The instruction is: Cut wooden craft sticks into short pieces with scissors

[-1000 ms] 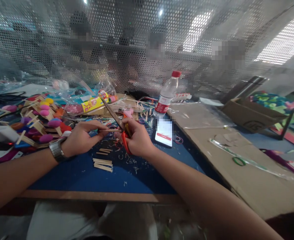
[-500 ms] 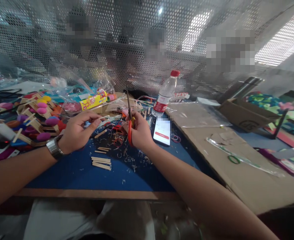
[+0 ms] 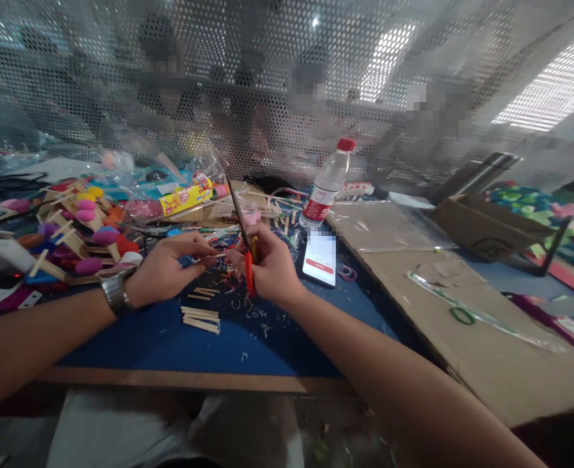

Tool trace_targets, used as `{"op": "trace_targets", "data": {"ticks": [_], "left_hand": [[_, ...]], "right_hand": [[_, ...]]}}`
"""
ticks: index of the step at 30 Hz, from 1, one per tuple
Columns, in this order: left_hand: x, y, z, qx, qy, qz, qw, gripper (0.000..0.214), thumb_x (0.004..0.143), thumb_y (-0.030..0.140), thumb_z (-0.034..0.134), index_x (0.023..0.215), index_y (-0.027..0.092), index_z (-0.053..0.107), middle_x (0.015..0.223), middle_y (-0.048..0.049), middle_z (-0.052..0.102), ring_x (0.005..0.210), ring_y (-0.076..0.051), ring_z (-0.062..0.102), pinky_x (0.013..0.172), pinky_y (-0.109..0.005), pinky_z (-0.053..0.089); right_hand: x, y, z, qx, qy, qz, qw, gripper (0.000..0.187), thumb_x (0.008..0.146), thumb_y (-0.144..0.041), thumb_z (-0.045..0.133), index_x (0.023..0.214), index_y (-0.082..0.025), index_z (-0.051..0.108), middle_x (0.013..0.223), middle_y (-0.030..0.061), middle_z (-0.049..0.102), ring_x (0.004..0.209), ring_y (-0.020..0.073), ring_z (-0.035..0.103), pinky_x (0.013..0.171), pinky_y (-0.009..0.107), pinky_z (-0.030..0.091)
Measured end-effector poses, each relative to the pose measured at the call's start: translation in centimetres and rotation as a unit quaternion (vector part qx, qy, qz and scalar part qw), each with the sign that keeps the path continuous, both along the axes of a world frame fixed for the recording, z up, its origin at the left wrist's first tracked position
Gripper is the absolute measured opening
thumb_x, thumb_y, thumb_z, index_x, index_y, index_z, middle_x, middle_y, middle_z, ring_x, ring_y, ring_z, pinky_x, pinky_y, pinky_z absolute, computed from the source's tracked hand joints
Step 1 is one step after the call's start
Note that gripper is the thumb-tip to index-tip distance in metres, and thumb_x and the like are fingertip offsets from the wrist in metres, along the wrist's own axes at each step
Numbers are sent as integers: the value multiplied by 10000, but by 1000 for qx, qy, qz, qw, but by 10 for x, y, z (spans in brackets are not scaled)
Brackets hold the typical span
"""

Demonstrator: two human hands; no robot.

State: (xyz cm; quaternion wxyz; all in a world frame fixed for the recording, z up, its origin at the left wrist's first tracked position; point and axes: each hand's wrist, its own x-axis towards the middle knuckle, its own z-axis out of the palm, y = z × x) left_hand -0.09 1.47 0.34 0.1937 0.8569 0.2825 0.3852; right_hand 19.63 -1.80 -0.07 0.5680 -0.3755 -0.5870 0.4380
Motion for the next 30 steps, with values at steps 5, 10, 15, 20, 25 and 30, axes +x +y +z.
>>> {"op": "trace_targets", "data": {"ticks": [5,10,15,20,25,30], "left_hand": [[-2,3,0,-20,-27,57,998,151,894,258,604,918,160,717,877,-54,724,800,-162,652,718,-278,516],[-3,4,0,-8,-31,69,997,167,894,291,617,908,172,732,893,-63,749,825,-178,676,738,-302,537],[-3,1,0,10,-26,31,999,139,875,242,644,931,189,759,903,-55,753,853,-179,693,768,-302,552],[-4,-1,0,16,7,18,1000,153,873,235,639,950,186,763,917,-60,745,873,-190,692,811,-334,550],[-2,-6,5,69,-14,23,997,305,872,256,639,1162,161,662,1122,-114,673,1085,-233,621,977,-400,498],[-6,-10,12,100,-159,61,980,270,949,280,507,1193,192,583,1091,-88,605,986,-212,566,898,-395,483]], "right_hand": [[9,4,6,13,26,-79,996,384,727,-376,788,791,-261,428,638,-65,536,466,107,534,399,249,426],[13,9,5,10,25,-93,995,383,755,-432,748,824,-273,407,657,-53,567,443,103,518,384,250,395],[6,8,0,-17,-40,-26,999,429,664,-405,834,800,-248,459,694,-50,561,487,105,539,411,253,440],[5,8,-4,-8,-48,-16,999,423,641,-347,853,824,-228,490,767,-42,583,529,86,538,421,225,445],[6,10,-6,-24,-80,-20,996,393,652,-347,841,820,-221,509,726,-42,596,506,78,510,405,209,415],[6,11,-4,-40,-52,-54,996,373,691,-366,802,838,-235,485,689,-50,584,495,96,522,399,222,392]]}}
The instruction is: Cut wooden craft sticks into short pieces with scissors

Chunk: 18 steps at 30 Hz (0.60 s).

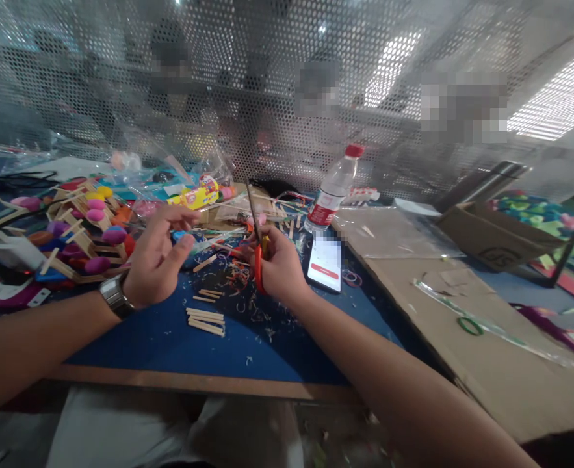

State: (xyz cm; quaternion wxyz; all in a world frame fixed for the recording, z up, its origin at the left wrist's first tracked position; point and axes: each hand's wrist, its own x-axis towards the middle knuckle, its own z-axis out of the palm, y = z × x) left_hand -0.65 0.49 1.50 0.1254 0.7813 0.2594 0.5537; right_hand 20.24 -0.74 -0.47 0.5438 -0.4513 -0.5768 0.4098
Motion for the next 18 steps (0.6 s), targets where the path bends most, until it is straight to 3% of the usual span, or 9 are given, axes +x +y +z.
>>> {"op": "trace_targets", "data": {"ticks": [3,5,7,9,12,18], "left_hand": [[-1,-5,3,-3,11,-1,1000,161,951,251,493,1040,186,610,937,-64,620,864,-185,568,808,-364,474],[1,-12,3,21,112,-82,990,159,933,215,493,831,202,615,753,-25,648,708,-153,572,703,-332,454],[6,-18,1,59,194,-186,961,209,907,235,513,716,215,595,636,-11,648,619,-146,571,649,-325,440],[10,-22,-2,69,262,-237,933,272,908,278,520,647,225,577,564,-13,626,571,-153,573,599,-332,413],[12,-25,-7,62,318,-267,908,303,910,309,528,621,229,563,570,-25,633,561,-161,588,565,-337,391],[10,-28,-11,71,306,-295,902,279,879,308,587,616,224,546,568,-17,633,550,-161,589,540,-340,383]], "right_hand": [[1,0,2,-3,25,-30,999,374,703,-368,788,868,-242,477,684,-52,583,487,107,541,411,233,396],[1,0,2,-7,31,-35,999,382,693,-365,794,870,-243,478,666,-61,577,464,102,534,409,232,382],[1,1,1,-12,32,-29,999,395,676,-354,810,861,-242,480,631,-76,557,438,91,511,402,226,361],[0,1,0,-17,33,-24,999,411,661,-349,825,850,-242,477,614,-82,547,421,84,492,393,222,341],[-2,0,-1,-14,33,-21,999,422,654,-361,836,852,-243,482,620,-84,544,422,85,499,393,228,352],[-5,-3,-2,0,29,-5,1000,400,684,-376,829,852,-241,492,610,-96,537,431,88,519,502,277,489]]}}
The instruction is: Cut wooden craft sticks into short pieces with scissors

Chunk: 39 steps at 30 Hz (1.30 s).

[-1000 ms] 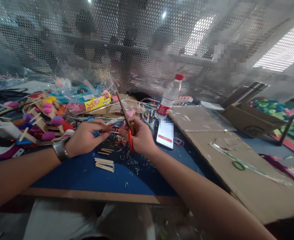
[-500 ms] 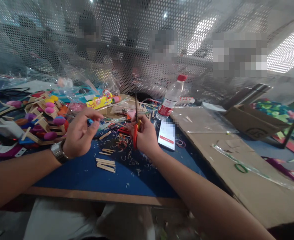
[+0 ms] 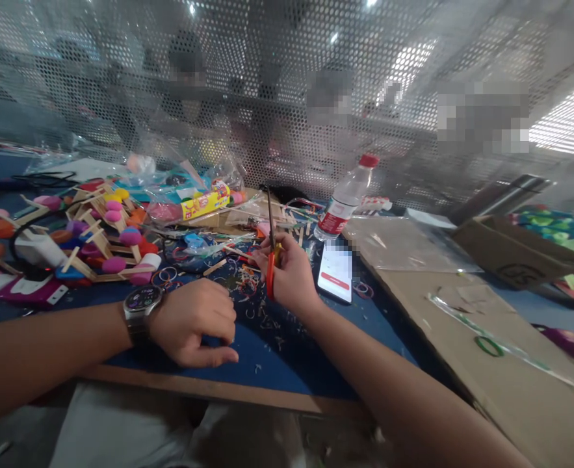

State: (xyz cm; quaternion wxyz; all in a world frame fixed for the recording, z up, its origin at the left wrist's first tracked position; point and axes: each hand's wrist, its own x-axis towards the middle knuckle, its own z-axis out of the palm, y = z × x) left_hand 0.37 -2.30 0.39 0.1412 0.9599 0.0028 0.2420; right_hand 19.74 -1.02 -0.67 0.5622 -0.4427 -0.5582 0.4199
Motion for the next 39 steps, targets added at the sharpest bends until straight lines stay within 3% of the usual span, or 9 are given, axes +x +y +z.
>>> {"op": "trace_targets", "data": {"ticks": [5,9,14,17,21,25,31,39], "left_hand": [[2,-1,1,-3,-8,-9,1000,266,882,299,563,631,209,562,586,-10,648,543,-147,574,546,-333,387],[-1,-4,13,-11,-26,6,1000,271,888,285,546,634,196,575,565,-6,632,530,-138,554,547,-314,374],[-2,-2,45,-93,-52,118,987,290,931,292,512,696,168,630,609,-12,637,557,-109,540,567,-243,386],[-2,12,60,-88,9,167,982,256,930,333,523,830,159,682,656,-4,650,548,-97,515,547,-228,363],[-12,35,70,-47,57,232,970,249,916,310,522,828,155,697,689,-9,673,587,-105,543,569,-231,356],[-28,45,76,-33,66,264,962,261,919,331,523,827,166,703,670,-5,671,585,-109,551,579,-234,364],[-43,32,67,-19,233,182,955,144,883,275,598,849,185,705,823,-33,704,786,-165,639,742,-266,433],[-37,-7,34,-92,249,260,928,283,868,398,642,1038,184,716,1033,-69,692,953,-238,661,829,-337,463]], "right_hand": [[-1,-1,-1,2,-3,6,1000,392,673,-372,833,842,-239,506,629,-93,539,419,77,493,464,259,469],[0,0,0,-3,-2,-6,1000,397,658,-373,836,844,-240,511,697,-69,567,432,84,515,411,242,420],[0,2,-1,6,-7,-8,1000,375,662,-346,823,842,-242,511,659,-70,550,483,104,523,450,249,424],[0,2,-1,9,0,-2,1000,379,650,-354,820,844,-239,514,659,-55,567,574,137,569,490,256,437],[1,3,-1,-7,7,5,1000,376,665,-368,798,848,-240,495,663,-50,571,601,153,585,477,257,419],[1,3,-2,3,5,5,1000,371,672,-360,793,850,-240,490,673,-44,563,638,162,597,494,266,427],[1,2,-3,-6,-2,1,1000,377,658,-336,804,847,-235,494,682,-47,579,507,105,513,467,267,403],[0,0,0,1,0,16,1000,372,649,-308,797,863,-241,500,707,-41,552,624,145,597,471,263,418]]}}
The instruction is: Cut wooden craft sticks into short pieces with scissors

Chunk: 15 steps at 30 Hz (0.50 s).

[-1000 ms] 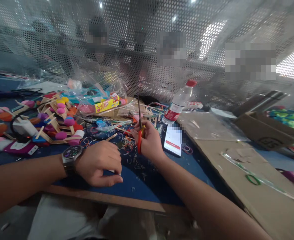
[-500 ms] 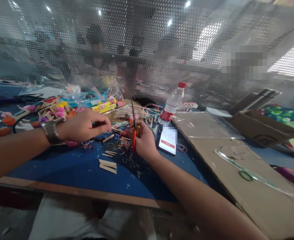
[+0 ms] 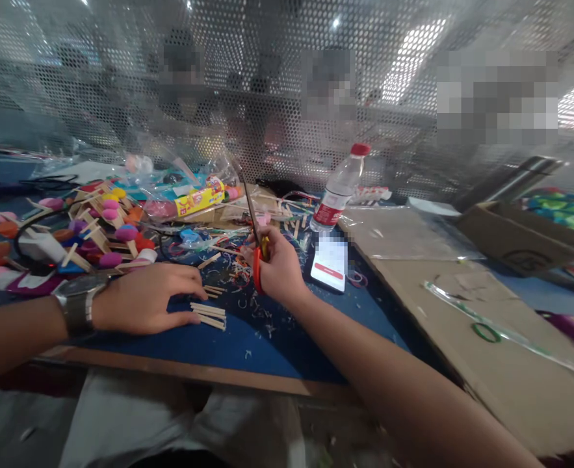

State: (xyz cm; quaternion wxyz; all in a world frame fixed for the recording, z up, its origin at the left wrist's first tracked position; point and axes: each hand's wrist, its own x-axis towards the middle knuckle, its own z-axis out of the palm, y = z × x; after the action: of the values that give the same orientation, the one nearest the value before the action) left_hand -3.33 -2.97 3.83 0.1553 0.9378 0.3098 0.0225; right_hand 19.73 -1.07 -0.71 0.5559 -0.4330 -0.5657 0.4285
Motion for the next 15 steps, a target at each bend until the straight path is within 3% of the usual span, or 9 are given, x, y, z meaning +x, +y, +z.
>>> {"op": "trace_targets", "data": {"ticks": [8,15], "left_hand": [[12,-10,-11,3,-23,12,1000,143,868,265,618,890,176,727,906,-45,697,873,-217,652,786,-333,461],[12,-5,-8,-24,-37,22,999,113,854,265,659,831,189,739,863,-32,718,820,-191,659,731,-297,450]], "right_hand": [[2,0,-1,9,-22,6,1000,332,696,-307,760,868,-242,483,720,-39,565,559,115,522,500,283,440],[2,1,-1,5,-20,5,1000,369,680,-287,763,888,-250,460,875,15,626,680,152,581,540,299,461]]}}
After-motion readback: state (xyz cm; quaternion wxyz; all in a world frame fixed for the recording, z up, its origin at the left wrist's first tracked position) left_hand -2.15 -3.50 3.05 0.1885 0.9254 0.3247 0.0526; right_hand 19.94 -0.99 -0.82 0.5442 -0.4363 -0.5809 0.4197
